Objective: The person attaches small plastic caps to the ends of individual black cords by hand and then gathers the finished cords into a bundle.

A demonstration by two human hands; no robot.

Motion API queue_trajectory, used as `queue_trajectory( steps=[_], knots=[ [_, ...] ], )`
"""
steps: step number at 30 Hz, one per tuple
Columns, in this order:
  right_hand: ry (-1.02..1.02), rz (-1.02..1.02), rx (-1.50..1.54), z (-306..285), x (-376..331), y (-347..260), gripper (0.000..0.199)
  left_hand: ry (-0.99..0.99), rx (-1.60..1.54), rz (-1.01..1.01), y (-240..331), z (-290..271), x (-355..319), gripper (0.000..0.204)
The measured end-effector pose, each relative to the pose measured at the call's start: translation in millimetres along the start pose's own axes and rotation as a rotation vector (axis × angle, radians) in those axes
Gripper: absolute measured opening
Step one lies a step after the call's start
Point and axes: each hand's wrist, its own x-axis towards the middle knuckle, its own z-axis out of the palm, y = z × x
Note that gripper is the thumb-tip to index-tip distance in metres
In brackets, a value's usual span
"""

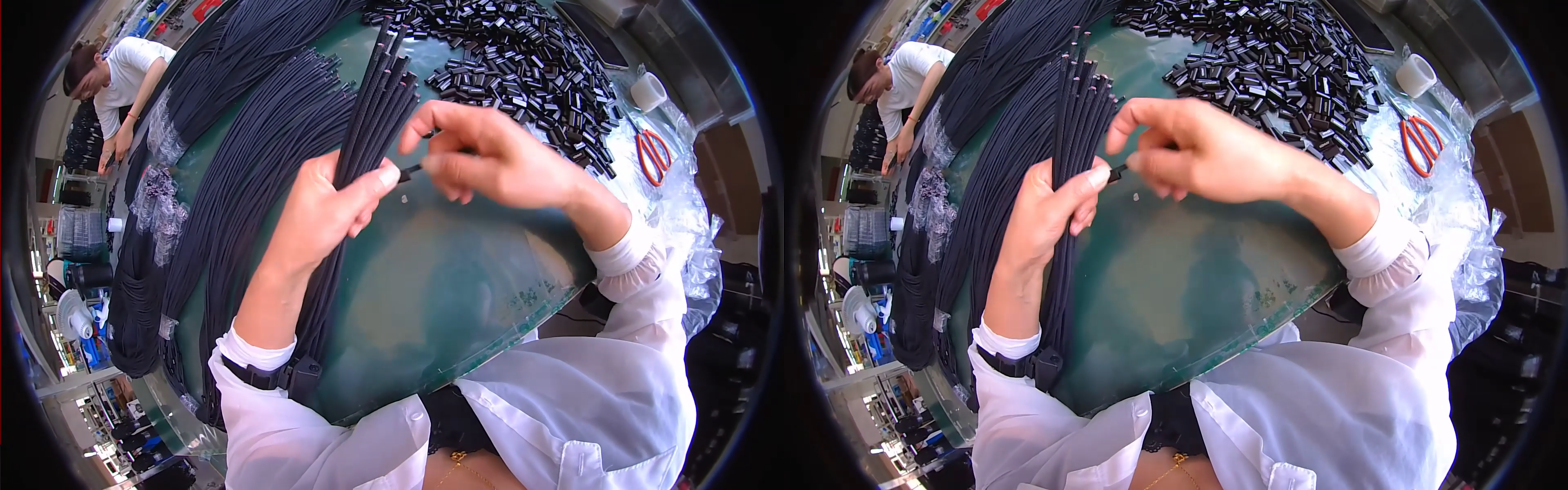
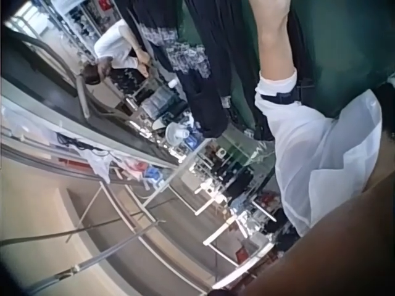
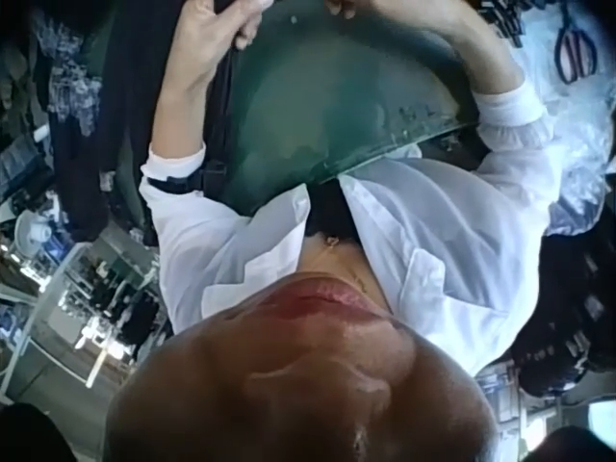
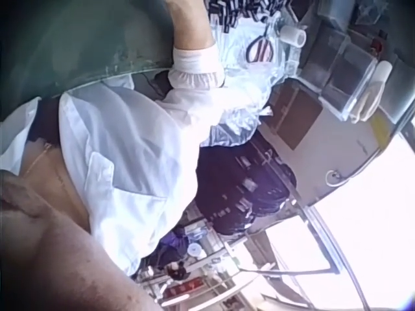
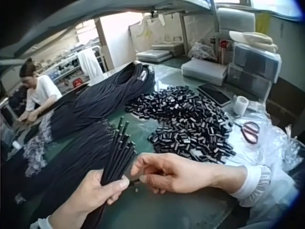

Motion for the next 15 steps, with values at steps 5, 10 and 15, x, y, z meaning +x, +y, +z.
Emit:
queue_trajectory(
  steps=[5,10,15],
  knots=[
    [-0.128,0.054,-0.351,-29.2,-0.5,2.6,0.011,0.148,-0.007,0.047,-4.0,-24.3,10.1,0.017],
    [0.375,-0.374,-1.078,-16.3,21.5,43.2,0.013,0.143,-0.113,-0.011,-3.0,-10.9,11.8,0.017],
    [0.333,-0.369,-1.355,-5.2,35.1,52.3,0.016,0.13,-0.099,-0.053,-4.4,-15.4,10.2,0.015]
  ],
)
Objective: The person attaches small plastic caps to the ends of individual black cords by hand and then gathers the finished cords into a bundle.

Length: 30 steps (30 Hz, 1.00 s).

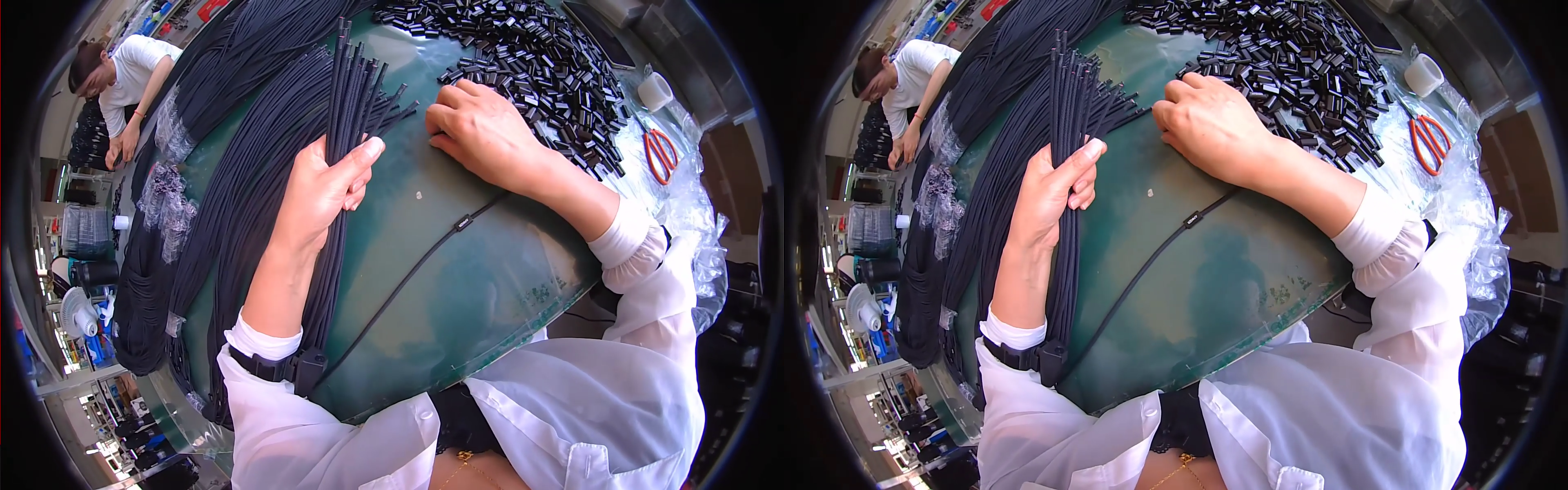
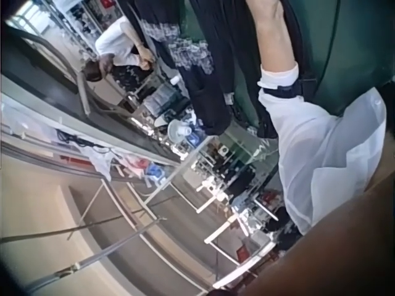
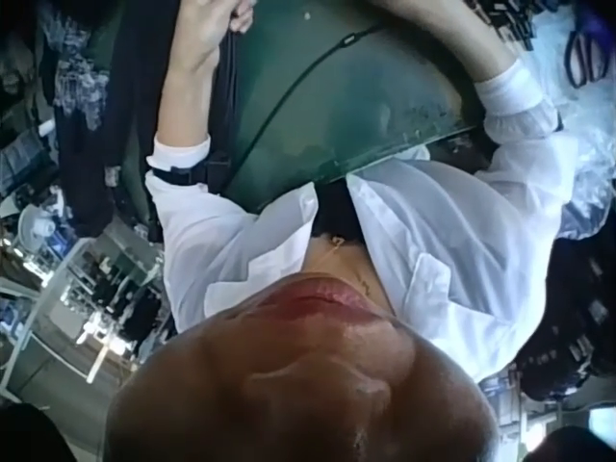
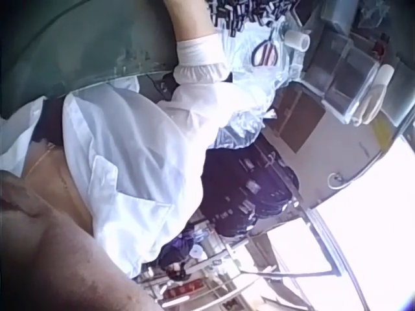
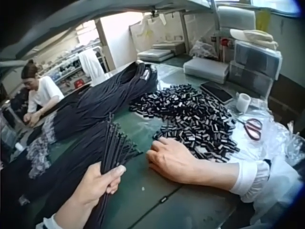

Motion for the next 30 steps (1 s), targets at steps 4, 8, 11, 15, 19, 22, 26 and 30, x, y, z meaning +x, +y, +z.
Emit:
queue_trajectory(
  steps=[4,8,11,15,19,22,26,30],
  knots=[
    [-0.116,0.49,0.991,-25.6,3.5,1.9,0.016,0.015,0.006,0.006,1.1,-1.1,-1.3,0.015],
    [-0.063,0.574,1.366,-32.9,-1.6,3.7,0.017,0.046,0.033,0.044,2.2,3.5,-4.7,0.015],
    [-0.097,0.535,1.344,-37.3,-1.8,1.5,0.016,0.05,0.052,0.068,2.1,6.8,-7.2,0.014],
    [-0.104,0.484,1.293,-38.3,-3.9,3.2,0.015,0.058,0.154,0.108,4.5,12.2,-9.6,0.013],
    [-0.091,0.231,1.23,-31.2,-6.9,-7.1,0.013,0.004,0.247,0.145,5.2,18.6,-14.3,0.014],
    [-0.152,0.191,1.258,-38.0,-9.5,-22.3,0.013,-0.138,-0.023,-0.013,3.6,26.2,-19.9,0.016],
    [-0.337,0.355,1.401,-51.8,-11.0,-22.8,0.013,-0.302,-0.061,-0.031,1.2,17.7,-16.1,0.018],
    [-0.616,0.354,1.294,-82.6,-6.8,1.4,0.013,-0.143,0.172,0.082,-1.3,7.2,-8.7,0.019]
  ],
)
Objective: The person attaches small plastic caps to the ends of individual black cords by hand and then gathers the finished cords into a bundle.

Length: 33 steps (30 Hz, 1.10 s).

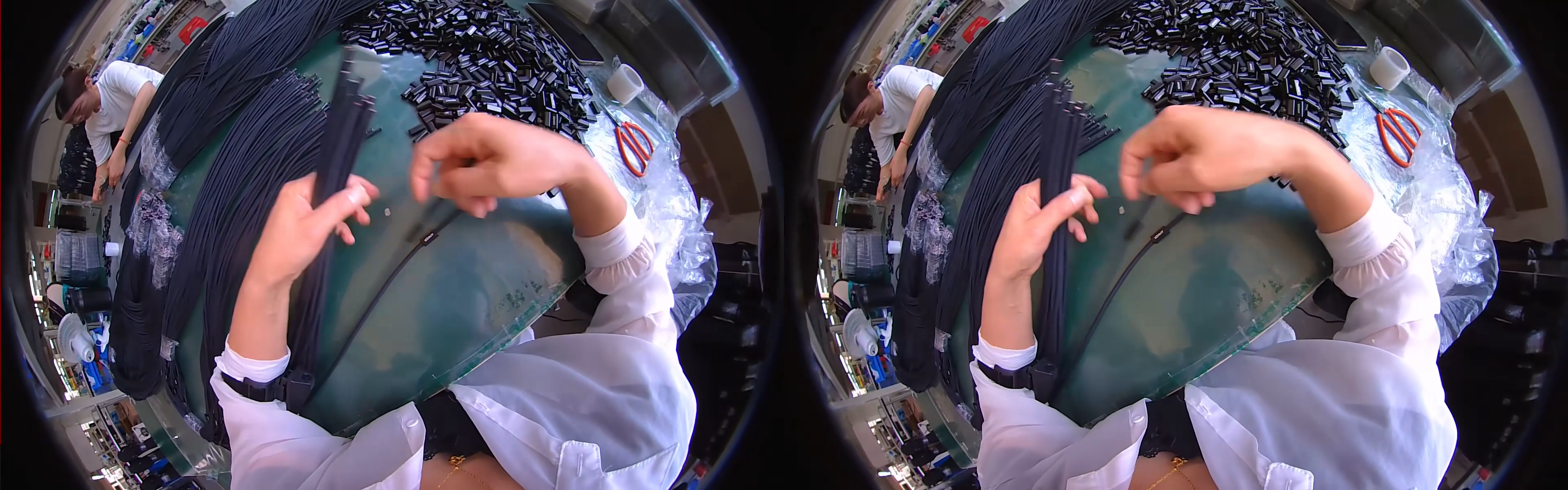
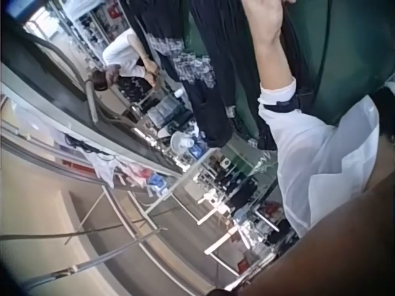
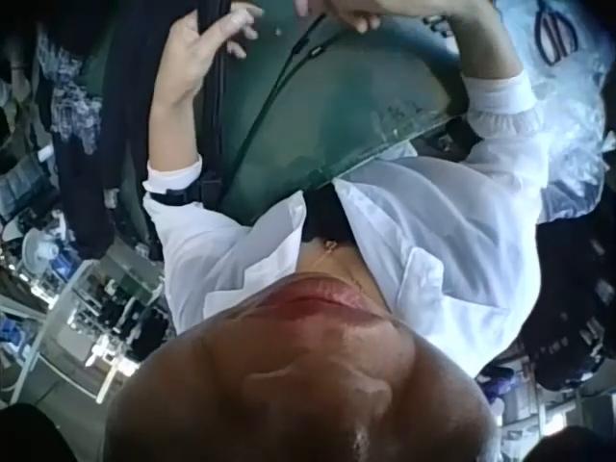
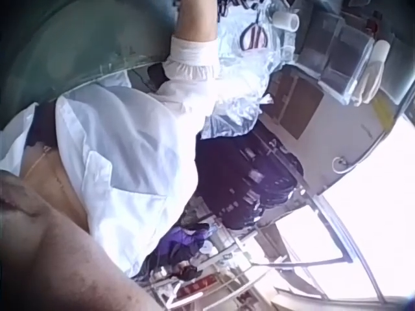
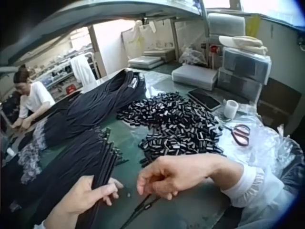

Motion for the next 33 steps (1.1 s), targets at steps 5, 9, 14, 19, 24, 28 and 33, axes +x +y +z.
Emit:
queue_trajectory(
  steps=[5,9,14,19,24,28,33],
  knots=[
    [0.499,0.049,-0.709,-40.2,-25.8,35.6,0.012,0.091,-0.16,-0.067,2.2,-0.8,2.2,0.019],
    [0.723,0.02,-1.073,-53.0,-14.0,62.0,0.015,0.078,-0.097,-0.058,0.2,1.5,2.7,0.019],
    [0.679,0.017,-0.956,-45.8,-1.4,52.1,0.013,0.131,-0.096,-0.064,1.0,3.8,-1.3,0.017],
    [0.486,-0.202,0.025,-14.9,13.4,37.1,0.011,0.154,-0.15,-0.024,5.1,11.8,-4.7,0.015],
    [0.411,-0.271,0.094,-5.4,19.1,35.6,0.011,0.177,-0.131,-0.032,3.4,9.5,-6.6,0.014],
    [0.418,-0.258,0.04,-1.8,18.8,36.7,0.01,0.178,-0.073,-0.016,3.1,11.6,-5.9,0.014],
    [0.364,-0.345,-0.126,18.3,21.1,31.9,0.009,0.169,0.027,0.042,4.2,17.6,-7.9,0.017]
  ],
)
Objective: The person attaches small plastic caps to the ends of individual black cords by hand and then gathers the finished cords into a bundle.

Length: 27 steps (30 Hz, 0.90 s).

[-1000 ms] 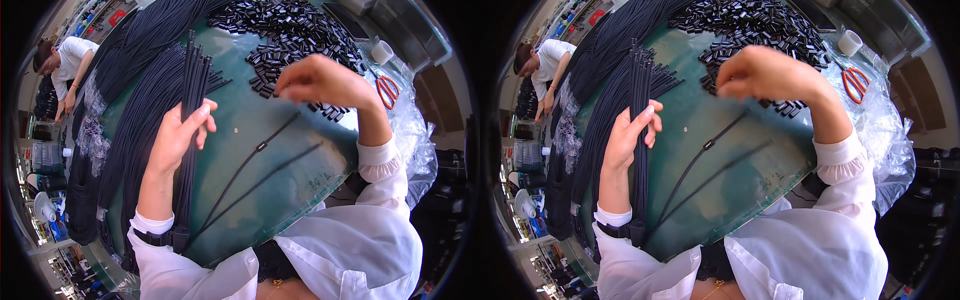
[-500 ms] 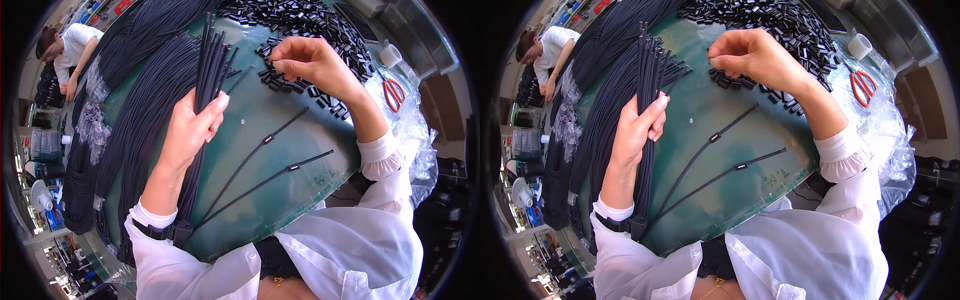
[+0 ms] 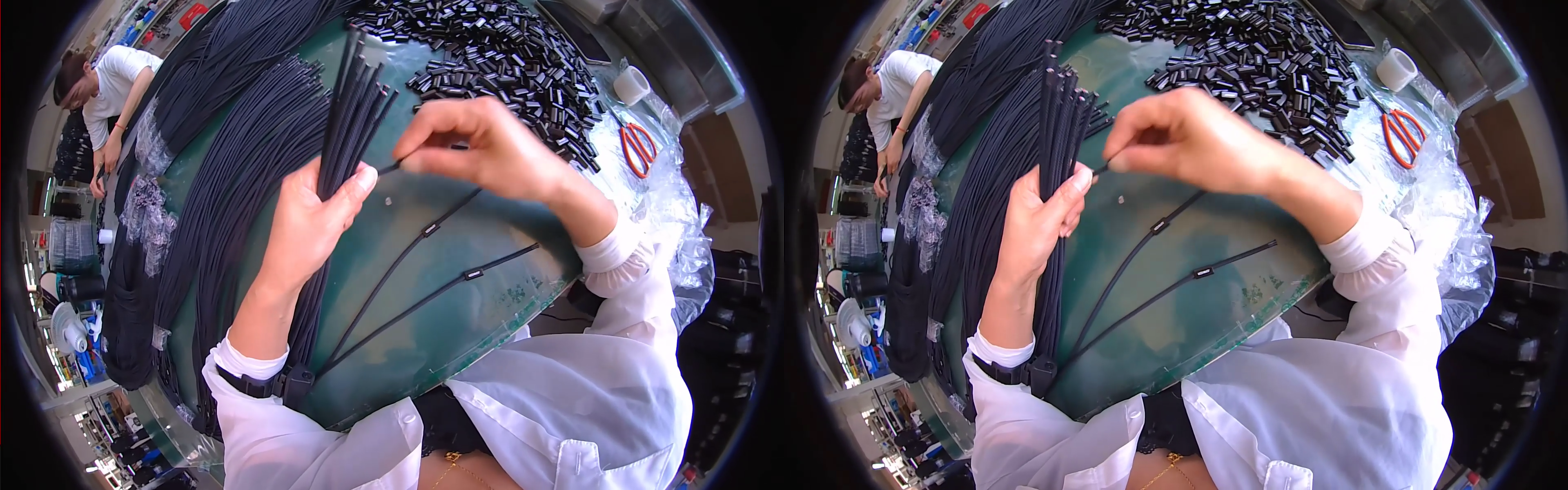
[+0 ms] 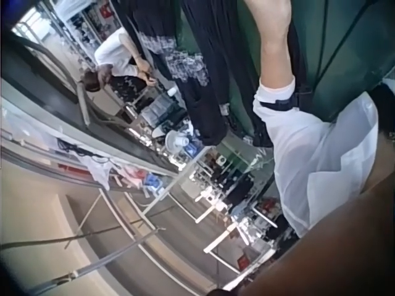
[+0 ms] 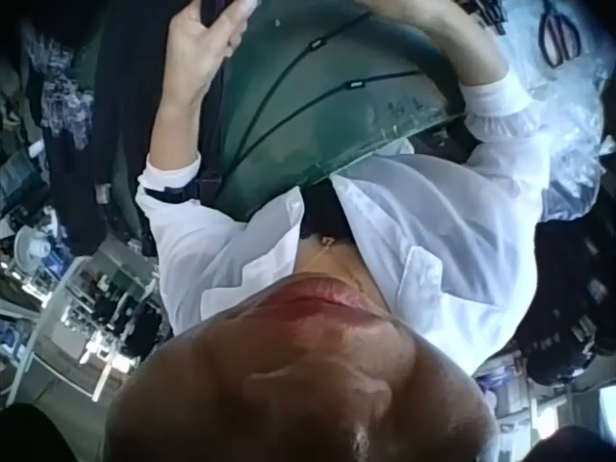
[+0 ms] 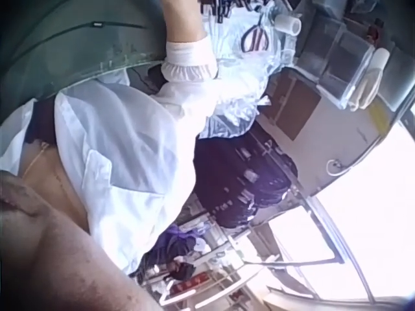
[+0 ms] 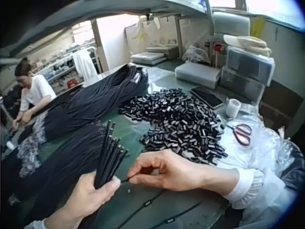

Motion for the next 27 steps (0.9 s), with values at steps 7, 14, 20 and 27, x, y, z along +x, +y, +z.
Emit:
queue_trajectory(
  steps=[7,14,20,27],
  knots=[
    [-0.048,0.038,0.193,9.6,-4.9,-7.5,0.01,-0.306,-0.19,-0.162,-4.4,-5.6,2.8,0.025],
    [-0.024,0.287,-0.408,-59.1,-9.0,-5.1,0.011,-0.15,-0.117,-0.106,-5.7,-11.1,10.1,0.026],
    [0.353,-0.331,-1.166,-72.8,5.0,58.5,0.015,-0.09,-0.112,-0.116,-3.6,-7.1,6.5,0.024],
    [0.353,0.211,-0.095,-39.3,15.2,23.4,0.016,-0.005,-0.118,-0.147,-2.8,-9.7,4.5,0.02]
  ],
)
